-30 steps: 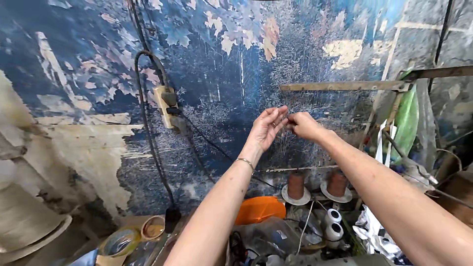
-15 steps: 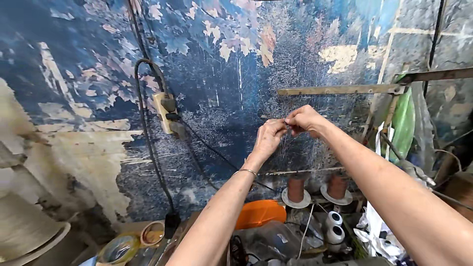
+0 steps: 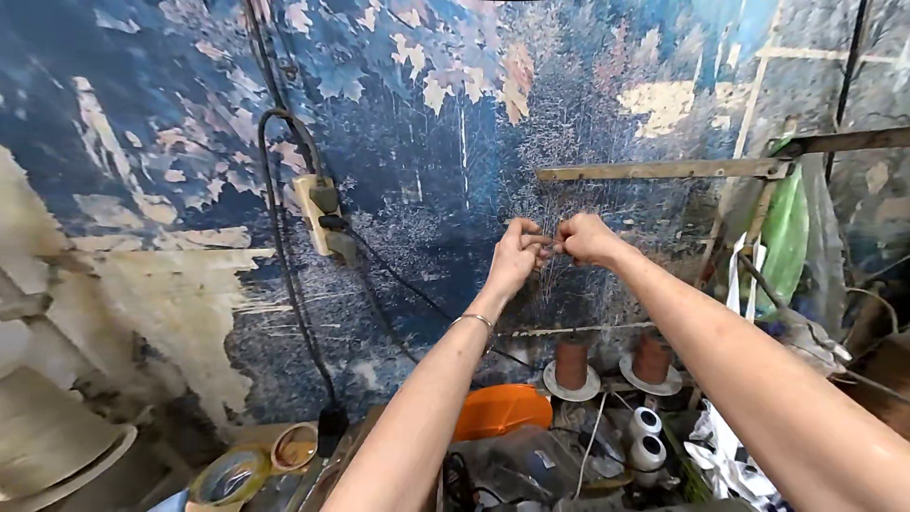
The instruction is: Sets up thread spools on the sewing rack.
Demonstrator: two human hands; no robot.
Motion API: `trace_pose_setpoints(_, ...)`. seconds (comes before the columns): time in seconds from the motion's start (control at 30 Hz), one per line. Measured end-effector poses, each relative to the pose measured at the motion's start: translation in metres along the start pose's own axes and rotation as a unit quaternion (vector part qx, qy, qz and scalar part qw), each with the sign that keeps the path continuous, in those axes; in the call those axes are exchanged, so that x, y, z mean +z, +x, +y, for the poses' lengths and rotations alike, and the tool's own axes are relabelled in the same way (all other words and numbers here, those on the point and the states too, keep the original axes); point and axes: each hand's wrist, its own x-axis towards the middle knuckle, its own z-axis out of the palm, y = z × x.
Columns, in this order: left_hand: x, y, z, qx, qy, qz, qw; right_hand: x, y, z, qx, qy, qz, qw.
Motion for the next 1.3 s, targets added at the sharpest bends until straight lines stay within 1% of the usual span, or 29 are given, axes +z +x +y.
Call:
trace_pose_setpoints(0.07,0.003,0.004,0.010,-0.089,-0.087,0.022,0.992,0.003,-0.001,0.001,0.000,0.025,0.010,1.000)
trace_pose_setpoints(0.17,0.005,0.007,0.018,-0.182,-0.169,0.045,0.968,0.005,-0.005,-0.004,0.015,0.082,0.030,0.996)
trace_pose_setpoints(0.23,0.004,0.009,0.015,-0.226,-0.226,0.037,0.947,0.007,-0.007,-0.002,0.026,0.113,0.040,0.992)
trace_pose_setpoints(0.3,0.003,0.011,0.013,-0.247,-0.275,0.029,0.929,0.008,-0.007,0.002,0.034,0.149,0.050,0.987)
trace_pose_setpoints(0.4,0.002,0.010,0.010,-0.255,-0.300,0.020,0.919,0.011,-0.007,0.001,0.038,0.192,0.065,0.978)
trace_pose_setpoints(0.53,0.009,0.003,0.010,-0.230,-0.276,-0.003,0.933,0.015,-0.014,-0.006,0.059,0.243,0.101,0.963)
trace_pose_setpoints(0.6,0.012,-0.005,0.011,-0.209,-0.274,-0.002,0.939,0.016,-0.017,-0.012,0.070,0.252,0.115,0.958)
trace_pose_setpoints(0.67,0.010,-0.003,0.002,-0.187,-0.281,-0.001,0.941,0.015,-0.019,-0.016,0.071,0.264,0.118,0.955)
trace_pose_setpoints(0.73,0.009,0.001,-0.008,-0.188,-0.286,0.023,0.939,0.014,-0.019,-0.017,0.070,0.254,0.117,0.958)
trace_pose_setpoints(0.8,0.007,-0.004,-0.016,-0.184,-0.251,0.091,0.946,0.014,-0.019,-0.016,0.066,0.224,0.123,0.965)
trace_pose_setpoints(0.83,0.004,-0.012,-0.019,-0.169,-0.194,0.103,0.961,0.014,-0.019,-0.015,0.066,0.207,0.130,0.968)
trace_pose_setpoints(0.87,0.001,-0.020,-0.021,-0.146,-0.096,0.100,0.980,0.013,-0.020,-0.014,0.066,0.189,0.138,0.970)
trace_pose_setpoints(0.9,-0.005,-0.029,-0.025,-0.119,0.022,0.084,0.989,0.012,-0.021,-0.013,0.066,0.165,0.142,0.974)
trace_pose_setpoints(0.93,-0.013,-0.036,-0.029,-0.094,0.120,0.068,0.986,0.011,-0.023,-0.013,0.068,0.139,0.141,0.978)
trace_pose_setpoints(0.97,-0.020,-0.042,-0.033,-0.080,0.179,0.060,0.979,0.010,-0.026,-0.013,0.073,0.122,0.136,0.980)
trace_pose_setpoints(1.0,-0.027,-0.049,-0.034,-0.084,0.209,0.057,0.973,0.011,-0.028,-0.014,0.079,0.116,0.134,0.981)
trace_pose_setpoints(1.07,-0.039,-0.063,-0.028,-0.098,0.227,0.047,0.968,0.017,-0.032,-0.021,0.094,0.119,0.127,0.980)
trace_pose_setpoints(1.13,-0.045,-0.073,-0.020,-0.131,0.195,0.017,0.972,0.021,-0.033,-0.028,0.107,0.111,0.123,0.980)
trace_pose_setpoints(1.17,-0.046,-0.074,-0.018,-0.165,0.146,0.018,0.975,0.021,-0.032,-0.030,0.111,0.103,0.118,0.981)
trace_pose_setpoints(1.23,-0.048,-0.074,-0.016,-0.225,0.001,0.052,0.973,0.019,-0.032,-0.032,0.105,0.085,0.104,0.985)
trace_pose_setpoints(1.3,-0.056,-0.082,-0.011,-0.244,-0.090,0.049,0.964,0.020,-0.036,-0.035,0.067,0.076,0.062,0.993)
